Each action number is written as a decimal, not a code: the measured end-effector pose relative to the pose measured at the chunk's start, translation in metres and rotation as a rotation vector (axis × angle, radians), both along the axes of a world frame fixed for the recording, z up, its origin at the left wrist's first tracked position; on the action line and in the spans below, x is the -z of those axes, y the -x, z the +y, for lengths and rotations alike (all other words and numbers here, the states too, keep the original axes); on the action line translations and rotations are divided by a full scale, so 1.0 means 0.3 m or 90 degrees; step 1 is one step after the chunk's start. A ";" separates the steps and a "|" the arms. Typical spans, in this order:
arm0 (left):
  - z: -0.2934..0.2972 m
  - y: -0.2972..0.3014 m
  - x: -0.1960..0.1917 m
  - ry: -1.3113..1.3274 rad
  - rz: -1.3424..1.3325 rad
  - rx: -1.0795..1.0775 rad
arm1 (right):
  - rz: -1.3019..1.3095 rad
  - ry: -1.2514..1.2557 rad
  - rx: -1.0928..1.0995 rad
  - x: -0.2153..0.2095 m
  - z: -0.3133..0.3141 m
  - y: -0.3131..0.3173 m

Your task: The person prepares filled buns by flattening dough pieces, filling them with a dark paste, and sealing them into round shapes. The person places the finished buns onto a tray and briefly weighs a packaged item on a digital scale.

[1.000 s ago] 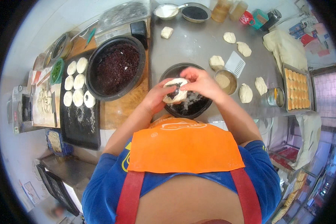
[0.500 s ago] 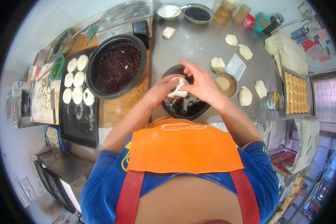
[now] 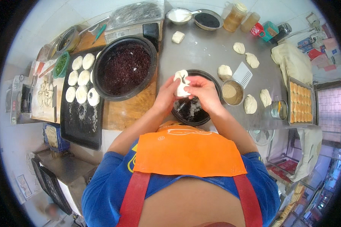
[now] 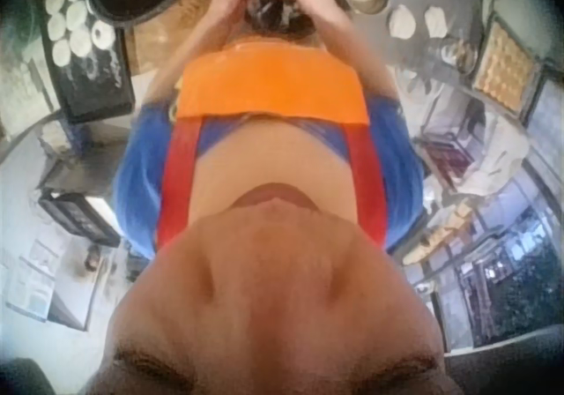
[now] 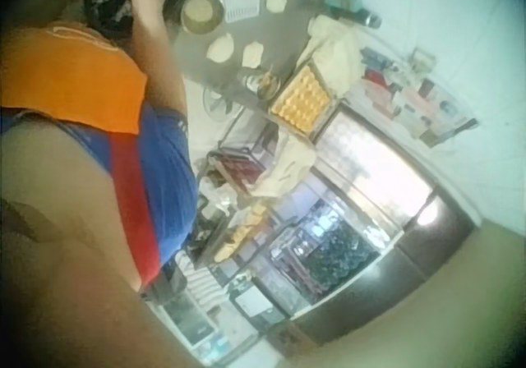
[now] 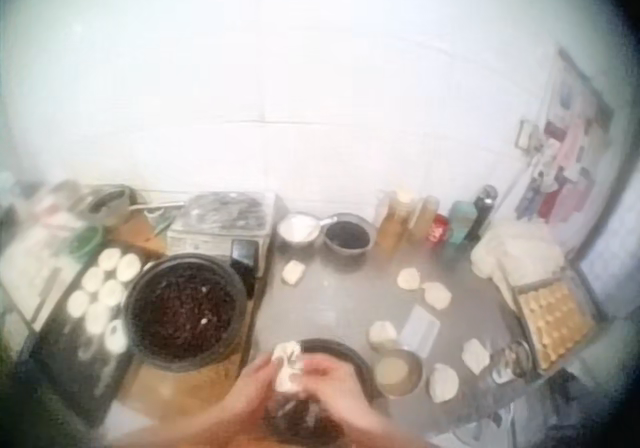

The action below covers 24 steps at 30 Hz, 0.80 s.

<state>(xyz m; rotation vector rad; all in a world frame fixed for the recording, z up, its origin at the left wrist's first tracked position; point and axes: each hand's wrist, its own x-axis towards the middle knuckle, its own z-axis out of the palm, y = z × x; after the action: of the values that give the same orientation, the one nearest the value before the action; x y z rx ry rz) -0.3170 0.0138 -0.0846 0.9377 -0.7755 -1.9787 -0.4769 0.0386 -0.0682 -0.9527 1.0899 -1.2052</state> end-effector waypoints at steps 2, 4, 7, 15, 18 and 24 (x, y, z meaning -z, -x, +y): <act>0.005 -0.031 0.015 -0.018 -0.028 -0.009 | 0.306 0.135 -0.034 -0.033 0.029 -0.030; 0.010 -0.066 0.021 -0.016 -0.026 0.016 | 0.635 0.394 -0.003 -0.088 0.032 -0.051; -0.003 -0.113 0.011 -0.001 -0.074 0.115 | 0.630 0.450 0.006 -0.137 0.014 -0.087; -0.035 -0.132 -0.008 -0.123 0.240 0.018 | 0.240 0.120 0.080 -0.145 0.026 -0.213; -0.054 -0.099 0.067 -0.170 0.226 -0.031 | 0.489 0.186 0.079 -0.104 0.020 -0.220; -0.141 -0.021 -0.039 -0.190 0.220 -0.048 | 0.618 0.276 0.116 -0.201 -0.048 -0.089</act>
<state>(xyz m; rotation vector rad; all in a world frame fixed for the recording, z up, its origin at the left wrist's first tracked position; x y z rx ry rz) -0.3106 -0.0287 -0.0729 0.7467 -0.2528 -2.1479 -0.4502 0.0243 -0.0078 -1.9180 1.7214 -1.1496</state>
